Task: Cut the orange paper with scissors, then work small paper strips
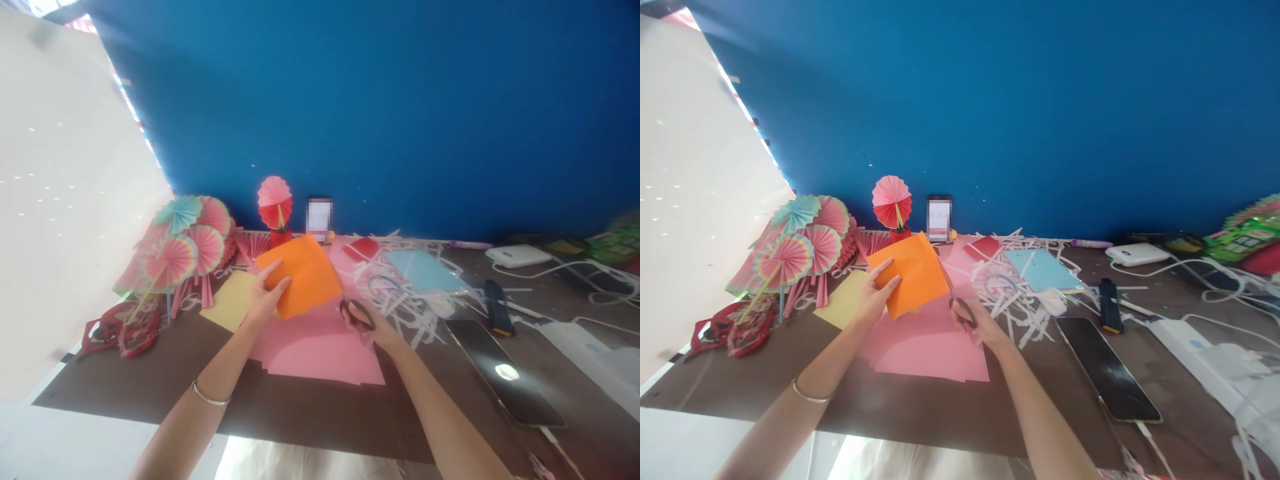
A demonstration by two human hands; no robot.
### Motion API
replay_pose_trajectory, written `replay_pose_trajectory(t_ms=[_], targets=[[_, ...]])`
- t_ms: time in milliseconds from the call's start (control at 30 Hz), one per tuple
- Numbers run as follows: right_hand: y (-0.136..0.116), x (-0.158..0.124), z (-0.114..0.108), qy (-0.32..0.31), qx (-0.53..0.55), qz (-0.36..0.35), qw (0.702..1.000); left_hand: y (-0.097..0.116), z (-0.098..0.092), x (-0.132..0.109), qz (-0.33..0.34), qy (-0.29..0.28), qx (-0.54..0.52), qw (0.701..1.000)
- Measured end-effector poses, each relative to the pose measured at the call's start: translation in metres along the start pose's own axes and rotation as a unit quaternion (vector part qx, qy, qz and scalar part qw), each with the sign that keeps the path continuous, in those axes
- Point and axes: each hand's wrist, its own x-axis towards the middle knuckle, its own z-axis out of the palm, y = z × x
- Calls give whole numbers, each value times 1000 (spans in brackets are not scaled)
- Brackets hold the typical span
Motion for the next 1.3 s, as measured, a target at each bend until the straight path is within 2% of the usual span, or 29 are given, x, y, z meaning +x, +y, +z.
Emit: replay_pose_trajectory(t_ms=[533,1033,1300], targets=[[1,2,6,53,20,46,997,1,1,0,6,10,5,1000],[-5,0,5,56,7,86,995,4,1,-1,-2,15,-8,1000],[-12,1,9,64,-2,65,996,5,2,-3,-8,1,10,1000]])
